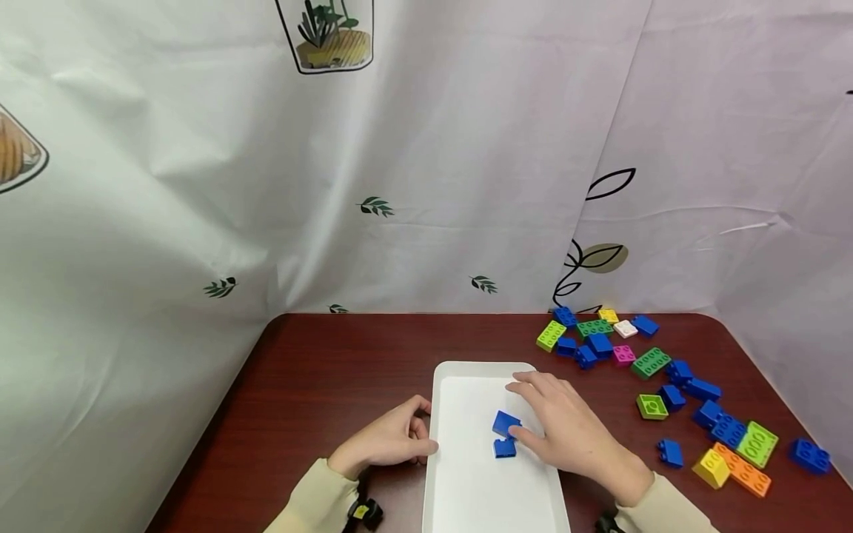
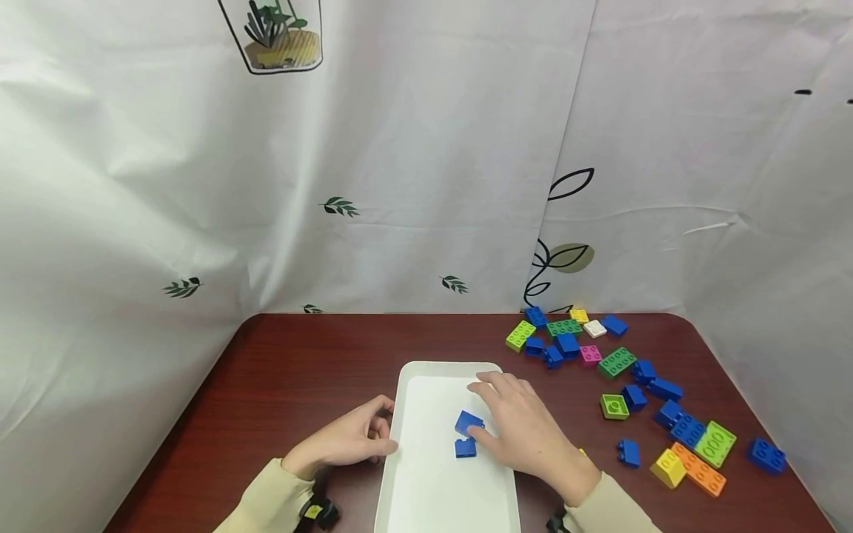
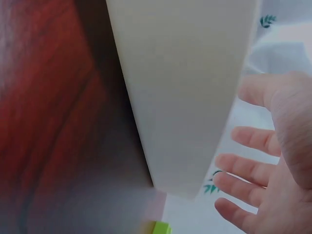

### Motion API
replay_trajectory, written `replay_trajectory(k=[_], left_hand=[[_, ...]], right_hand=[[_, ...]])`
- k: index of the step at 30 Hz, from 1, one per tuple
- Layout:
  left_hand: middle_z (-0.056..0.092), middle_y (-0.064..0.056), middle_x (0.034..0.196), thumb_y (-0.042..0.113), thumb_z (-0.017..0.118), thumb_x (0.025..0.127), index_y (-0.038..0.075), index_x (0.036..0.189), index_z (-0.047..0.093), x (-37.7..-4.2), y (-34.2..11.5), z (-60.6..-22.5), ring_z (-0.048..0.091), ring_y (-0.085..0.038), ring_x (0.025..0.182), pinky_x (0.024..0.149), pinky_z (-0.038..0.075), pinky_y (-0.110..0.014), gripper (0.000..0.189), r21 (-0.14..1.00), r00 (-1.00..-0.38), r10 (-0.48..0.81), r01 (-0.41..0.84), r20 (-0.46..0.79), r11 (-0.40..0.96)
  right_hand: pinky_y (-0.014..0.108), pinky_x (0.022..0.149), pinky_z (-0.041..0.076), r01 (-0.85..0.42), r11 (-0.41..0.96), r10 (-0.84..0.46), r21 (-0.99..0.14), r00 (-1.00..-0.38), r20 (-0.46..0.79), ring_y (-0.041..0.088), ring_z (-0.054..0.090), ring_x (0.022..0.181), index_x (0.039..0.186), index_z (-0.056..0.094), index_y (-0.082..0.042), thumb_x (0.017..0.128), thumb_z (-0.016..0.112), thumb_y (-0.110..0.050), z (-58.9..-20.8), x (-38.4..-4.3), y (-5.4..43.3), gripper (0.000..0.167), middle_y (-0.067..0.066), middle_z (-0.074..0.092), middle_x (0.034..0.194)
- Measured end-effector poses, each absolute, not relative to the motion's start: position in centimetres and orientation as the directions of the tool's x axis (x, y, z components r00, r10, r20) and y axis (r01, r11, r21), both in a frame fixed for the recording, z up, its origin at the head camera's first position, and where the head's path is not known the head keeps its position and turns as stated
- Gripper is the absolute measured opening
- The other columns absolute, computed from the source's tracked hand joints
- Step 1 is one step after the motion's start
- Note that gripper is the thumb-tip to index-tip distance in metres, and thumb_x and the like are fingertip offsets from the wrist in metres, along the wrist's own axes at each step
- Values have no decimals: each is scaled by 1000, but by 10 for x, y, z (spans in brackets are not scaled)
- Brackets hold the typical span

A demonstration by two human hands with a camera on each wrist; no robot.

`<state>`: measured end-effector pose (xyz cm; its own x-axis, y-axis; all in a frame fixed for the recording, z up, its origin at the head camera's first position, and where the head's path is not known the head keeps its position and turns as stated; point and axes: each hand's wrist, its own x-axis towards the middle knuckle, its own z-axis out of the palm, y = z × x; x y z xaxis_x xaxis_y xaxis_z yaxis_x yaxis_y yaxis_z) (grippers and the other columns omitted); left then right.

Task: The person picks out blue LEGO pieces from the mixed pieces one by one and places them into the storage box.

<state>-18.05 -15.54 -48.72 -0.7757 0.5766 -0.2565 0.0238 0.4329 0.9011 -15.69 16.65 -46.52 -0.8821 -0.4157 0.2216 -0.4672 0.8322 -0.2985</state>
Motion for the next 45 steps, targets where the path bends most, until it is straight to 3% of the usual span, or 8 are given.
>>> replay_trajectory(k=[22,39,45], left_hand=[[64,-2,73,16,73,87,4,129,47,-180,-155,-487,66,-17,63,64,52,-25,51,898,-778,575,32,-253,439],[64,-2,73,15,73,87,4,129,47,-180,-156,-487,65,-16,62,62,52,-25,51,900,-779,572,23,-256,435],[64,-2,74,16,73,87,4,129,47,-180,-156,-487,64,-16,63,62,51,-25,51,901,-776,575,21,-258,434]], right_hand=[[61,95,53,-396,892,-314,-220,-890,331,37,63,115,126,67,-4,82,86,-28,-462,-195,234,54,17,65,127],[63,94,51,-343,928,-298,-144,-918,263,43,63,111,123,67,0,84,84,-20,-474,-218,264,47,21,66,124],[60,88,53,-354,930,-314,-104,-907,281,40,64,102,116,71,-1,81,84,-10,-477,-219,263,39,20,67,115]])
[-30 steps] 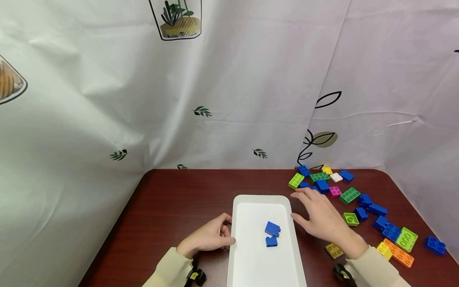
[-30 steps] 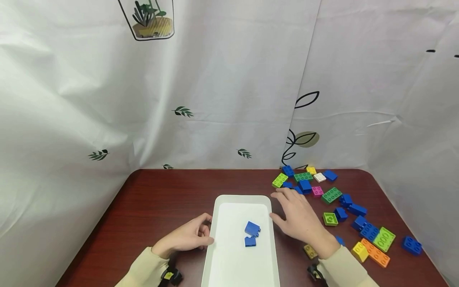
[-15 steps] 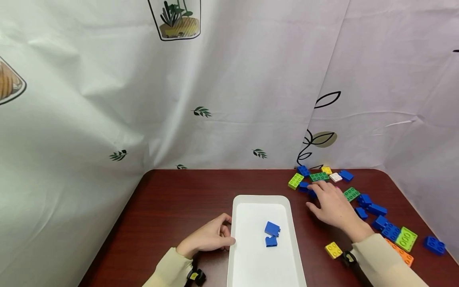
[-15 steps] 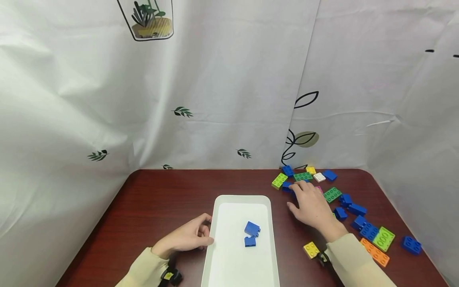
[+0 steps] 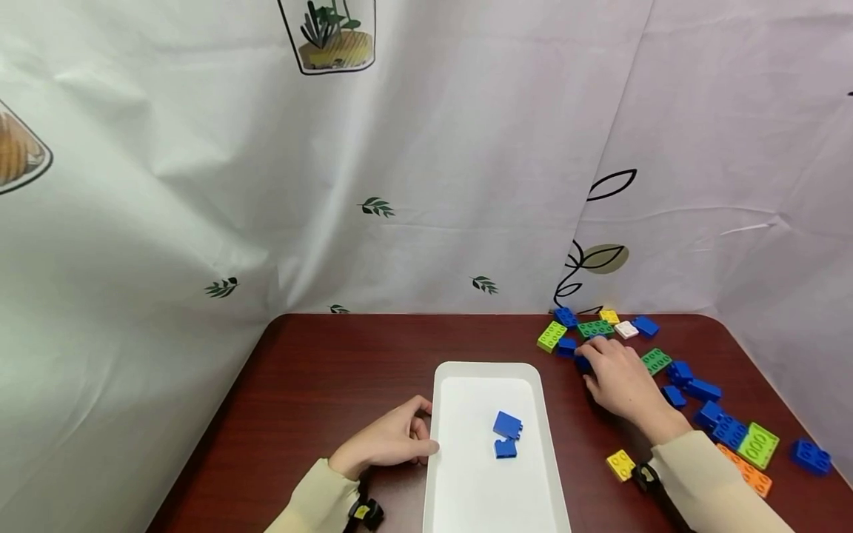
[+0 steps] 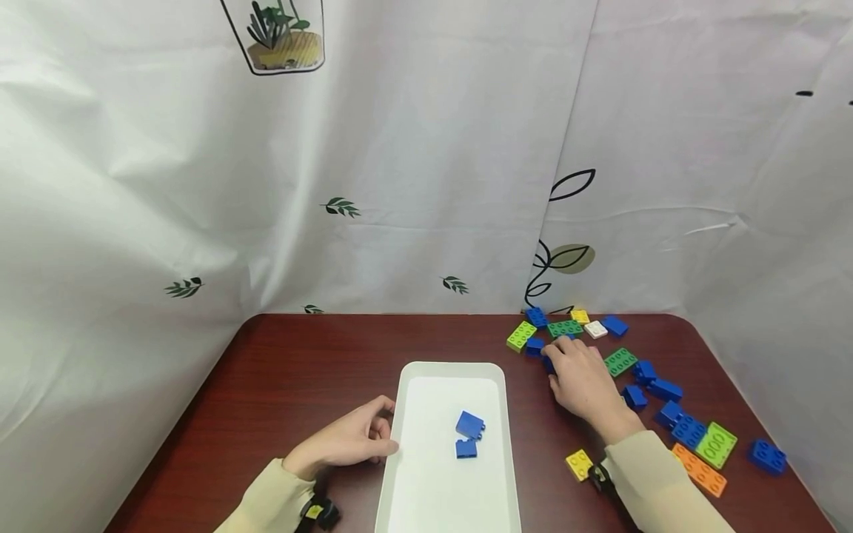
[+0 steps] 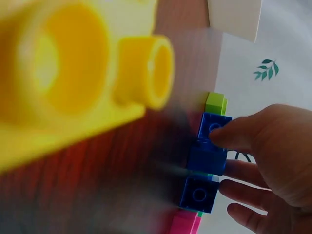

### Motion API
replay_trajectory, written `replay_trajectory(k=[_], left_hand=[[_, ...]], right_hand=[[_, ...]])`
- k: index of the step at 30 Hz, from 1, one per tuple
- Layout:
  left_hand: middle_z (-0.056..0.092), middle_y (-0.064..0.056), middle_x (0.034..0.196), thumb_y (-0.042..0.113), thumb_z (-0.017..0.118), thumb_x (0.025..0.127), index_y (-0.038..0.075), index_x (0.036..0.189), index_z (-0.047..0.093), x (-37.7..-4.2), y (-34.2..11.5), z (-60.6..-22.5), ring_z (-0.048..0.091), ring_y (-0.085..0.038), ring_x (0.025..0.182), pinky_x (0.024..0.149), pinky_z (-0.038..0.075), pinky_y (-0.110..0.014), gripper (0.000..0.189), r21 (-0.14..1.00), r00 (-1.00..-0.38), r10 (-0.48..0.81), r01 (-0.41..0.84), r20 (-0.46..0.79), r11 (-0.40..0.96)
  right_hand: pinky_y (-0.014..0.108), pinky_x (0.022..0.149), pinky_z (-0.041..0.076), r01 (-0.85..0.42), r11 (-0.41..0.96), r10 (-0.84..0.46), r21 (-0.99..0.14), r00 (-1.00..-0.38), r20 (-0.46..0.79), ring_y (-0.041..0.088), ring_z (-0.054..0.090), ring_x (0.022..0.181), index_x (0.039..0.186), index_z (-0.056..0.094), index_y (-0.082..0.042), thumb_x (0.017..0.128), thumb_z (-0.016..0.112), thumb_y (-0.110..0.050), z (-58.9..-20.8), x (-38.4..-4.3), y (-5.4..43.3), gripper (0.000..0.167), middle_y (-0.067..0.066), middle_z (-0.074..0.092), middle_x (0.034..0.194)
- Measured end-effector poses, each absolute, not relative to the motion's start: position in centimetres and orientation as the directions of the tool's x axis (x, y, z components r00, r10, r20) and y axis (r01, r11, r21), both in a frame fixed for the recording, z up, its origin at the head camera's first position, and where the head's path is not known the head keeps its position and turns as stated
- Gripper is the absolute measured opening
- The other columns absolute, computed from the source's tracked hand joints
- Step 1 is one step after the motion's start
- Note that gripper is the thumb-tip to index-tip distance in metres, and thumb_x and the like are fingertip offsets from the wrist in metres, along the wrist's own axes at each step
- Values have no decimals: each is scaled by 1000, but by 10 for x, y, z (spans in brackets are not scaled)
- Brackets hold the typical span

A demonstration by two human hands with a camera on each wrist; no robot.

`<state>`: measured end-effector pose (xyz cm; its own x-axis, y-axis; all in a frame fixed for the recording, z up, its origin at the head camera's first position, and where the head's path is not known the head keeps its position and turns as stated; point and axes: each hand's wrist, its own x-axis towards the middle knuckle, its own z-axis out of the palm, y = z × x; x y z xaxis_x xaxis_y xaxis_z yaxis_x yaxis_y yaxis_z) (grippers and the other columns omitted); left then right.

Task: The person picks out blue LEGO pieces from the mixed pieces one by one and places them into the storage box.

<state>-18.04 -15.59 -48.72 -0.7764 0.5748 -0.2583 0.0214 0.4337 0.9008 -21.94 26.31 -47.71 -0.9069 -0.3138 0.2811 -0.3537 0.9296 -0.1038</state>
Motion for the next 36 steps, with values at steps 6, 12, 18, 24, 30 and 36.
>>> replay_trajectory(k=[6,12,18,24,30,36], left_hand=[[64,-2,73,15,73,87,3,129,48,-180,-155,-488,64,-15,62,61,51,-25,50,900,-777,575,25,-256,434],[64,-2,74,16,73,88,3,129,48,-181,-156,-487,64,-14,62,61,51,-25,51,895,-778,571,26,-261,445],[64,-3,74,17,74,88,3,129,48,-181,-156,-487,64,-15,62,61,52,-25,51,895,-779,570,26,-261,446],[64,-2,74,16,74,87,3,130,47,-181,-155,-487,65,-15,62,61,51,-25,52,896,-778,573,29,-258,443],[64,-2,74,17,74,88,3,130,48,-181,-156,-487,64,-15,62,61,51,-25,51,895,-776,575,31,-259,445],[64,-2,74,17,74,88,3,130,48,-181,-156,-487,64,-15,62,61,51,-25,51,895,-775,575,27,-262,445]], right_hand=[[56,81,56,-377,923,-336,-78,-887,316,33,64,84,110,72,0,77,84,-1,-478,-216,262,35,17,66,100],[50,74,60,-337,928,-290,-159,-921,260,25,61,73,112,71,0,79,81,1,-476,-210,256,35,14,63,96],[52,78,60,-280,930,-237,-239,-952,193,25,63,80,112,70,-2,82,81,-2,-474,-205,249,33,14,65,101],[55,82,60,-243,926,-203,-289,-966,163,28,65,85,114,70,-3,83,81,-5,-474,-202,246,33,16,66,106],[55,82,60,-229,918,-179,-323,-967,179,27,64,86,113,70,-5,81,83,-6,-476,-196,242,34,14,65,106],[55,82,60,-231,914,-158,-332,-960,233,27,65,89,113,71,-7,81,84,-7,-467,-188,236,35,13,65,108]])
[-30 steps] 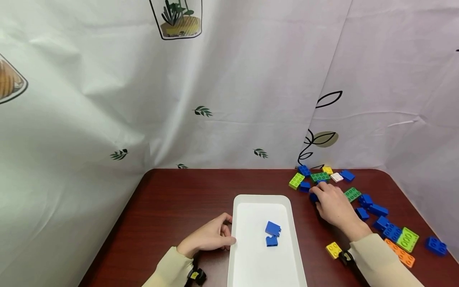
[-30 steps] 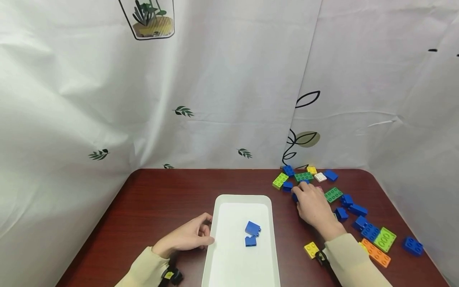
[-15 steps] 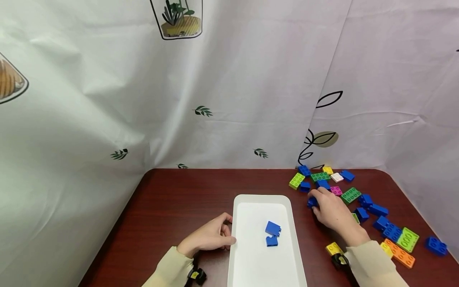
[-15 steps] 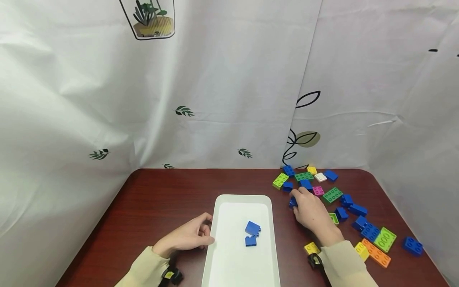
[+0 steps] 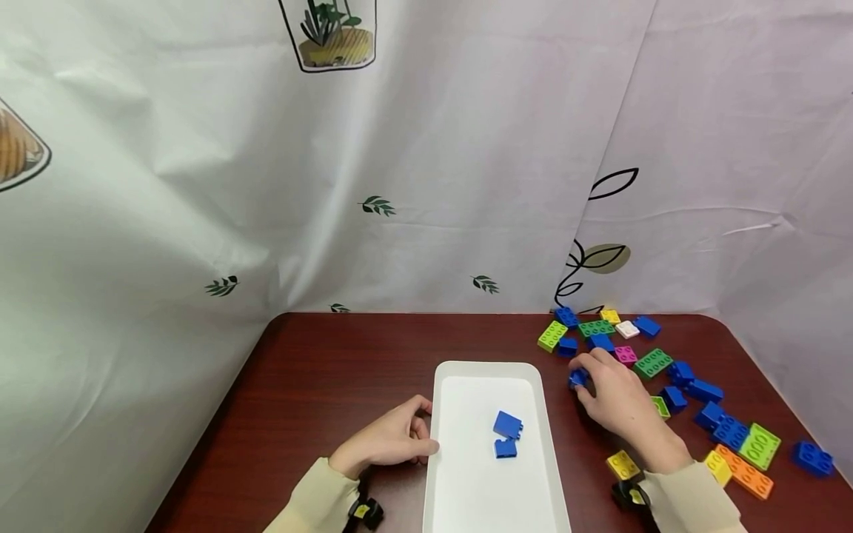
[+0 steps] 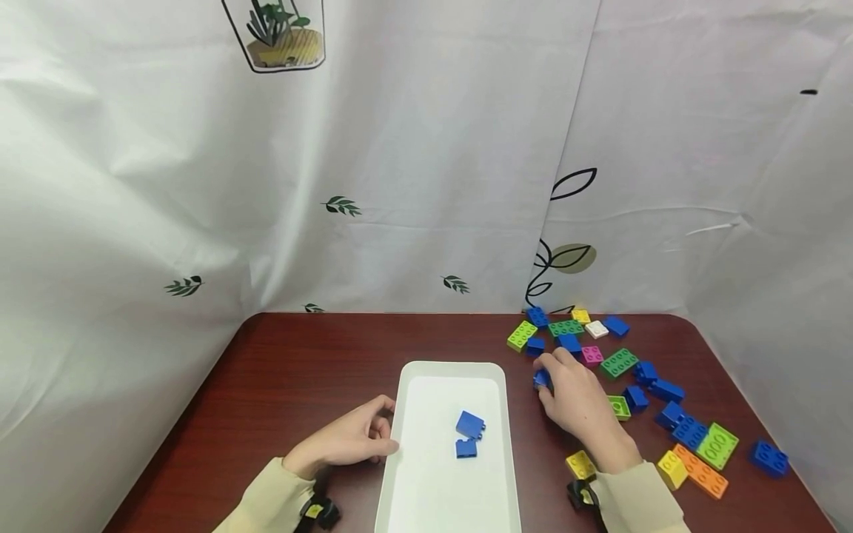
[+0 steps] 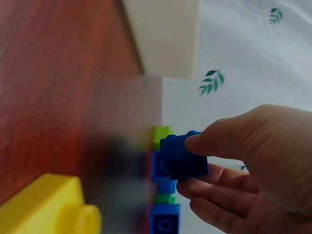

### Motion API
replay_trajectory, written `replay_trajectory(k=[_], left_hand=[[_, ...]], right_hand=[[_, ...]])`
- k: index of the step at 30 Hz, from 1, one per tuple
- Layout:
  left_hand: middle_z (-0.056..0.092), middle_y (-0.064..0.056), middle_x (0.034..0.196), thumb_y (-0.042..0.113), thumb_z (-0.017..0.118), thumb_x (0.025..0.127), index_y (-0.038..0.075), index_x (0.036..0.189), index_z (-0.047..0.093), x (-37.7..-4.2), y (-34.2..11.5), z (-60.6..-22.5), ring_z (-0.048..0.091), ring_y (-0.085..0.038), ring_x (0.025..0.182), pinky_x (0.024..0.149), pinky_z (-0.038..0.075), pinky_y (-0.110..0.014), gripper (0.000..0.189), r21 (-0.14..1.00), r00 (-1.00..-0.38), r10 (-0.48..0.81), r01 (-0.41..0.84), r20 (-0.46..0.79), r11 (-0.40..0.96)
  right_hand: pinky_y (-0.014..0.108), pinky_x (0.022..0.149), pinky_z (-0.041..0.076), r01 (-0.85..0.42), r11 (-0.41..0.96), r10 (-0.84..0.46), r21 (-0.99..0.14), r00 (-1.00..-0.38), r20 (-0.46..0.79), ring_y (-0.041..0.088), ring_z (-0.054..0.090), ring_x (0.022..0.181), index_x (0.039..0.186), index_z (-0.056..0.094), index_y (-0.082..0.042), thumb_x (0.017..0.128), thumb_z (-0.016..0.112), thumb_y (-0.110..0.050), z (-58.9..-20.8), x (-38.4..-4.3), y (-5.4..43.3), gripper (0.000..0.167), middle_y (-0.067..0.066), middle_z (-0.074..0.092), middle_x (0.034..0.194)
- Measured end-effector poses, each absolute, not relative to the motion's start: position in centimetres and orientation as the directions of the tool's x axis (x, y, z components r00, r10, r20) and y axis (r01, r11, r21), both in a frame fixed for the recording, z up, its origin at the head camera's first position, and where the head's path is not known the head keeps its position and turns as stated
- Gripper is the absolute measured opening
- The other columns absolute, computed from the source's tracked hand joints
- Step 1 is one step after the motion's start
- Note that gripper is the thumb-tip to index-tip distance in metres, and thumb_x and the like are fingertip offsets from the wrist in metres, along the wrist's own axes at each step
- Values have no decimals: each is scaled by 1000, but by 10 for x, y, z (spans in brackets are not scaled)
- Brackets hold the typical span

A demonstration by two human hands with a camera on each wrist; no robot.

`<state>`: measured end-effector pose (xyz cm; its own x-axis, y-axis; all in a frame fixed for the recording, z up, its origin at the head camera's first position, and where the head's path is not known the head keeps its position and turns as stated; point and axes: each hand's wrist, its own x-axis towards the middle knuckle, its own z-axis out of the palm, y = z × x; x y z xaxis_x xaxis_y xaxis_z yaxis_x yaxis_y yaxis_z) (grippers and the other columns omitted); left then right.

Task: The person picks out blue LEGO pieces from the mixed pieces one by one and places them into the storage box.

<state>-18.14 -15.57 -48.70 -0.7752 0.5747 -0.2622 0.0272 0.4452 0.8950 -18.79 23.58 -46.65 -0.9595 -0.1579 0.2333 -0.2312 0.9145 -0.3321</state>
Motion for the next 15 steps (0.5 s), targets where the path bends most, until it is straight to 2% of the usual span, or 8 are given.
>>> replay_trajectory(k=[9,15], left_hand=[[64,-3,74,17,74,88,3,130,47,-182,-156,-486,64,-15,62,62,51,-25,51,896,-776,574,26,-261,443],[64,-3,74,16,74,88,3,130,47,-180,-156,-486,64,-15,62,62,51,-25,51,898,-778,569,15,-265,439]], right_hand=[[44,74,61,-314,884,-193,-347,-920,340,22,65,84,111,72,-12,80,87,-10,-444,-173,219,34,6,66,106],[36,75,62,-361,855,-258,-373,-919,299,13,65,87,111,72,-17,78,89,-11,-435,-160,198,37,-2,65,105]])
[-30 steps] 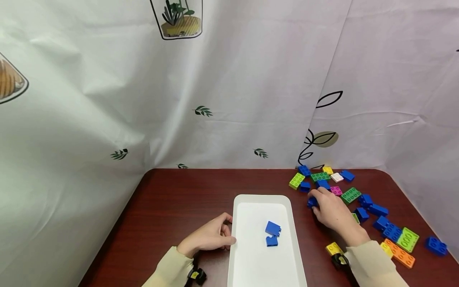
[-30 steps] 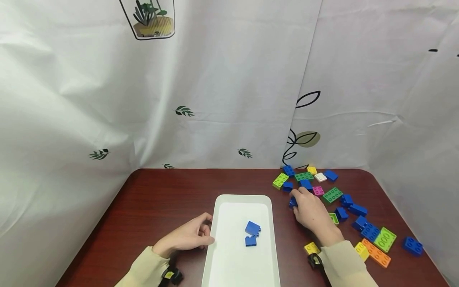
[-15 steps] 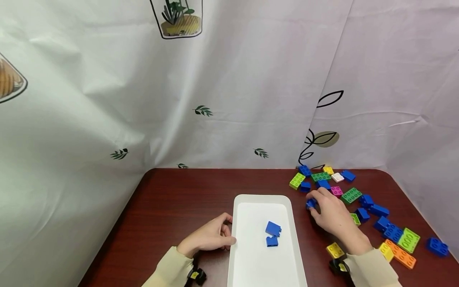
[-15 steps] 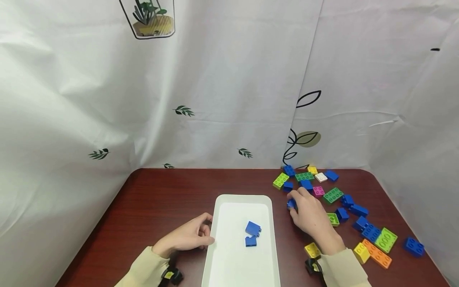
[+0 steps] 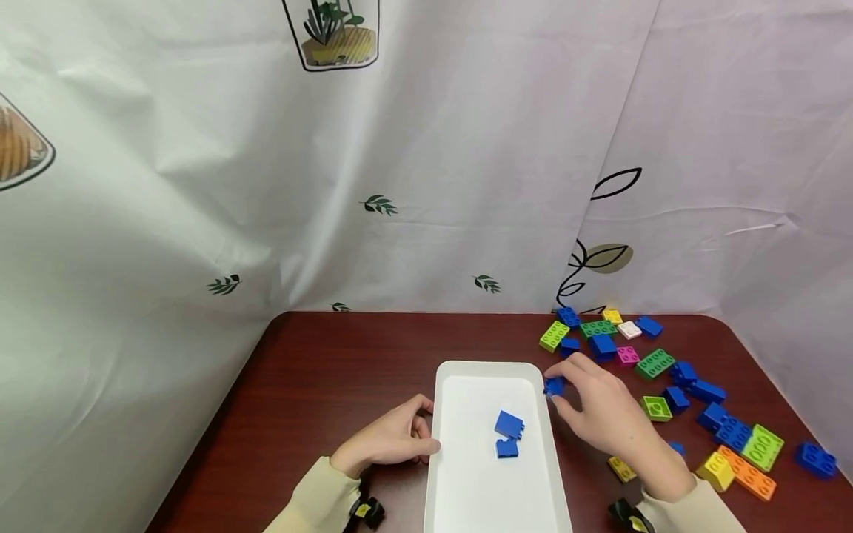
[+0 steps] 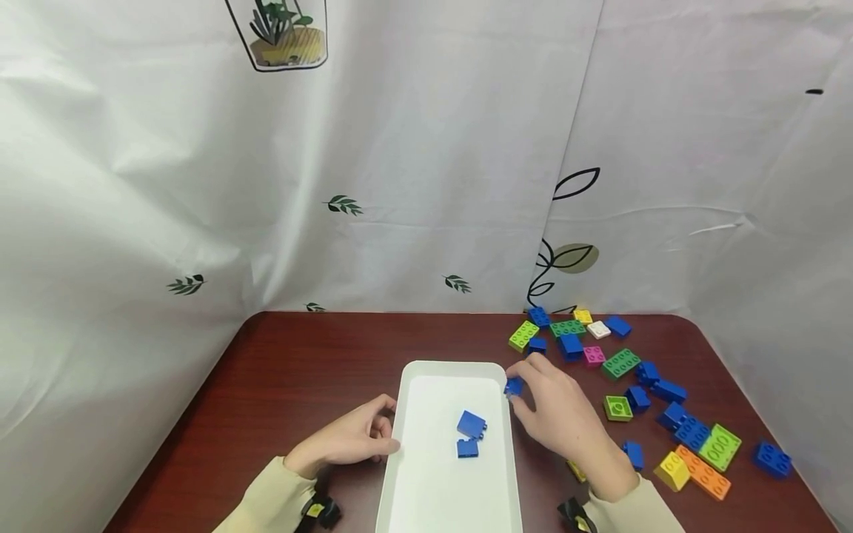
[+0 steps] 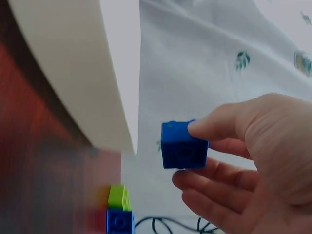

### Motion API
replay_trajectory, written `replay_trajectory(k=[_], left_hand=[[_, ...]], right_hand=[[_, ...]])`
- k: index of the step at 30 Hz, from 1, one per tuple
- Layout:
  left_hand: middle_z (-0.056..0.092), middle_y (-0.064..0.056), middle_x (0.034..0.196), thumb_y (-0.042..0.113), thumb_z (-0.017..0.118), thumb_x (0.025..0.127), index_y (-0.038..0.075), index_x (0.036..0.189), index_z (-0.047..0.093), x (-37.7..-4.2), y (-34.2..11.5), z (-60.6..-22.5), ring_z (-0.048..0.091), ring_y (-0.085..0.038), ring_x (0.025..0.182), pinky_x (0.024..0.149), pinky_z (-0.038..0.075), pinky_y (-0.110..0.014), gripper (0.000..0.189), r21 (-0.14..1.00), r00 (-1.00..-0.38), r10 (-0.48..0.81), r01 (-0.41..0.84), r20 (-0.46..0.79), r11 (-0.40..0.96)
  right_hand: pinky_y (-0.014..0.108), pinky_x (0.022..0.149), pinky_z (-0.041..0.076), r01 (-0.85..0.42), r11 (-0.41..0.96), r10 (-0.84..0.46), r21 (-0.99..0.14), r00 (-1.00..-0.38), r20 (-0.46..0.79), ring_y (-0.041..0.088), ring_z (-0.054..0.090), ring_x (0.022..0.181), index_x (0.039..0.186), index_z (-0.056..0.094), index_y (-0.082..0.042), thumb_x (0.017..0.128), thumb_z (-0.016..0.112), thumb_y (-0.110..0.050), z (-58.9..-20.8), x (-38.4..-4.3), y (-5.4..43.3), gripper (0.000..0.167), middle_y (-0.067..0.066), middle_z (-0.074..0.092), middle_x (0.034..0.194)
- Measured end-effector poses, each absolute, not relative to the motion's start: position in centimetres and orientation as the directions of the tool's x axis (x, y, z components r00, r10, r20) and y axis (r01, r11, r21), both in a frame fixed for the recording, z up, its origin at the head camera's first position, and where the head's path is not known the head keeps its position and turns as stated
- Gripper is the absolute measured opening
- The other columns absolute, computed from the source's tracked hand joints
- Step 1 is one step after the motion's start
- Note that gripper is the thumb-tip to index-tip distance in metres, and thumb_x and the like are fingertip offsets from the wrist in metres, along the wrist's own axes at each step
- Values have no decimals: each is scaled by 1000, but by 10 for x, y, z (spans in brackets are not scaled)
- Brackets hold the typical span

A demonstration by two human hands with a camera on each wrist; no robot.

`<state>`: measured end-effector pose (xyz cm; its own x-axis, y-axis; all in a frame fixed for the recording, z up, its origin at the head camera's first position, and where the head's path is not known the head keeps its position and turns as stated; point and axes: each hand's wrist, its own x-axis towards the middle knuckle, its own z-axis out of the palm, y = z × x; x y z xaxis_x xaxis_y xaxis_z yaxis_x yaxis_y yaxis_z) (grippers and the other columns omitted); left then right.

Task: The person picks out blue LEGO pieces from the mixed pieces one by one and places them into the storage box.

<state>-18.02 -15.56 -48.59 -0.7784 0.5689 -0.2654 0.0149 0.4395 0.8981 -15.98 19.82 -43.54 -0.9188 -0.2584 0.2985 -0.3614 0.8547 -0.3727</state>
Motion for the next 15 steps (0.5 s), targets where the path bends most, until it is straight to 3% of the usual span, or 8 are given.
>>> replay_trajectory(k=[6,15], left_hand=[[63,-3,74,16,73,88,3,130,48,-181,-156,-487,64,-16,62,61,51,-25,51,901,-776,574,16,-262,433],[64,-3,72,15,74,87,3,128,48,-180,-155,-486,64,-16,61,61,50,-24,49,901,-782,571,29,-249,432]], right_hand=[[23,74,58,-476,793,-415,-381,-879,235,3,60,82,112,71,-22,82,87,-14,-434,-149,179,35,-10,62,104],[23,81,59,-592,659,-619,-465,-778,113,0,61,88,114,70,-22,91,80,-23,-442,-134,149,26,-13,61,108]])
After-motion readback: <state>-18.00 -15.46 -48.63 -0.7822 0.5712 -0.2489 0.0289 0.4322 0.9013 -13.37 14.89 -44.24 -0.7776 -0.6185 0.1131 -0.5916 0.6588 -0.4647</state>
